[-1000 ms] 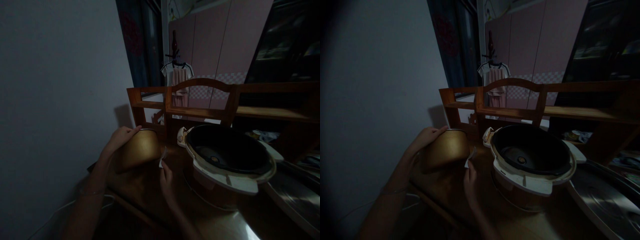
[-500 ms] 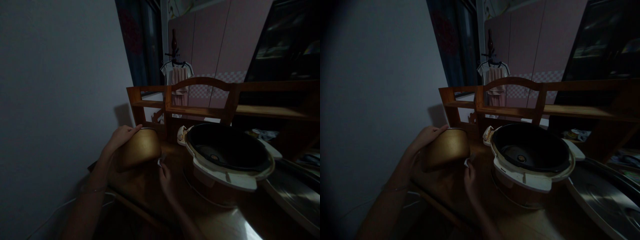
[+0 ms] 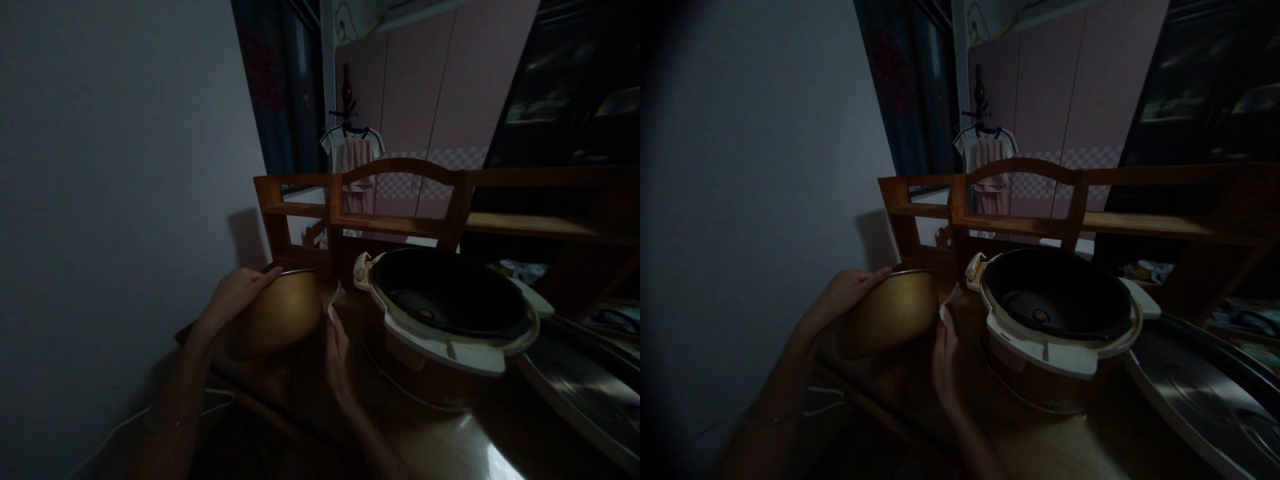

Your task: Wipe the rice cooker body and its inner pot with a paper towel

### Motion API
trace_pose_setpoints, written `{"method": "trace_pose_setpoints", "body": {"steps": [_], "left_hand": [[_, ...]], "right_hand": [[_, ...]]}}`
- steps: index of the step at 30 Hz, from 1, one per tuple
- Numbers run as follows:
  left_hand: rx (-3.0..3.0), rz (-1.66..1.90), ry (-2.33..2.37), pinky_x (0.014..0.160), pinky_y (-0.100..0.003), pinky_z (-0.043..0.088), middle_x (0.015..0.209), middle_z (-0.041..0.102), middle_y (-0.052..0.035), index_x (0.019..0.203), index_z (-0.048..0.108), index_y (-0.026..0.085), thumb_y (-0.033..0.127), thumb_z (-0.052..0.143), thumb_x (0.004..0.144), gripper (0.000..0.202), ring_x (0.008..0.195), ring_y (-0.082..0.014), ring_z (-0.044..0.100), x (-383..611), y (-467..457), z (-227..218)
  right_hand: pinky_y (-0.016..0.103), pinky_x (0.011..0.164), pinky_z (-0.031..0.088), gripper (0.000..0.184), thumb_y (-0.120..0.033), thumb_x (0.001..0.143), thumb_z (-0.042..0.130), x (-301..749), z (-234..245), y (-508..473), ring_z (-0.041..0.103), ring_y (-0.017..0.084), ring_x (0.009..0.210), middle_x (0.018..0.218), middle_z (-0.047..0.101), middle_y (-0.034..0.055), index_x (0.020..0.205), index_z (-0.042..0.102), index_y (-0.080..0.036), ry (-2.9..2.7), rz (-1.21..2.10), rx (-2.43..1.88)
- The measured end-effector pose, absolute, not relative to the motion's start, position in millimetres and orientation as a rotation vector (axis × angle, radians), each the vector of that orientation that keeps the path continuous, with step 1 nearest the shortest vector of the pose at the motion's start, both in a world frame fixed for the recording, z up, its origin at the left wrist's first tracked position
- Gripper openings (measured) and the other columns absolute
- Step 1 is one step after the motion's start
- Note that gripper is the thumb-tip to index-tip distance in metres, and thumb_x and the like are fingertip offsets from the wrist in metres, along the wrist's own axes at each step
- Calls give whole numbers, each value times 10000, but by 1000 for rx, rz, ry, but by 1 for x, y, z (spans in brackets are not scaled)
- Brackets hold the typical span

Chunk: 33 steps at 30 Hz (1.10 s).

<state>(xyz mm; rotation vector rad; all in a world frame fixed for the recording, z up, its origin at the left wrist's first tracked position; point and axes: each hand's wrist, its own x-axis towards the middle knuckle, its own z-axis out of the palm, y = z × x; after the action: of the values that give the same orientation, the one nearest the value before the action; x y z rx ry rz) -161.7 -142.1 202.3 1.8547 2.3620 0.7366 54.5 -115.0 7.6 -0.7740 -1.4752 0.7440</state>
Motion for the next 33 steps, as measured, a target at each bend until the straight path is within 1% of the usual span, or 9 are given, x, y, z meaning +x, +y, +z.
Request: {"method": "trace_pose_setpoints", "body": {"steps": [3,6,10,15,18,22,27,29,33], "left_hand": [[1837,743,2355,594,-306,337,576,652,-43,560,717,212,855,390,887,792,603,-200,596,-161,-153,199],[1838,717,2346,607,-313,344,617,684,-46,590,741,222,851,398,885,775,626,-214,615,-159,-164,193],[1871,702,2320,711,-317,406,883,810,-46,835,851,283,750,420,942,644,800,-251,714,-154,-182,179],[1874,692,2526,768,-342,436,944,820,-68,885,830,292,613,360,1010,582,905,-291,742,-146,-203,159],[1875,772,2675,765,-342,447,984,818,-70,895,802,282,601,389,1015,536,915,-287,745,-141,-212,150],[2021,904,2851,753,-340,448,981,807,-83,896,761,246,572,411,1028,496,859,-261,735,-129,-220,142],[2173,1120,2826,701,-296,421,887,789,-55,929,728,210,340,471,1034,307,750,-196,715,-103,-223,149],[2121,1022,2861,656,-296,392,835,780,-44,928,725,218,345,493,1033,285,710,-198,707,-93,-221,155],[2039,745,2929,597,-312,311,750,763,-44,903,739,249,545,530,1011,378,657,-238,696,-86,-213,162]], "right_hand": [[454,1255,403,534,-203,1085,367,55,27,-137,427,202,1541,1652,464,72,1612,434,-255,-1588,679,-690],[526,1290,340,701,-69,1002,372,55,39,-155,254,236,1615,1729,313,62,1672,297,-258,-1813,471,-575],[573,1290,339,839,-10,904,414,55,44,-171,153,297,1637,1754,231,102,1696,196,-184,-1987,338,-512],[591,1284,350,873,-15,885,419,58,45,-176,137,305,1640,1754,226,117,1701,148,-165,-2055,316,-508],[583,1289,344,874,-7,883,416,59,49,-176,145,296,1640,1749,238,128,1700,138,-146,-2083,288,-488],[565,1294,342,853,-10,873,420,57,51,-179,164,300,1636,1743,245,148,1687,181,-100,-2113,256,-471],[600,1268,376,861,-21,845,421,52,47,-188,168,335,1628,1737,255,170,1676,201,-70,-2099,214,-475],[601,1261,388,866,-20,842,416,51,46,-192,172,337,1627,1737,254,170,1677,196,-74,-2105,216,-483],[582,1262,394,859,-35,849,431,54,48,-194,197,335,1621,1729,268,181,1675,197,-61,-2119,222,-442]]}}
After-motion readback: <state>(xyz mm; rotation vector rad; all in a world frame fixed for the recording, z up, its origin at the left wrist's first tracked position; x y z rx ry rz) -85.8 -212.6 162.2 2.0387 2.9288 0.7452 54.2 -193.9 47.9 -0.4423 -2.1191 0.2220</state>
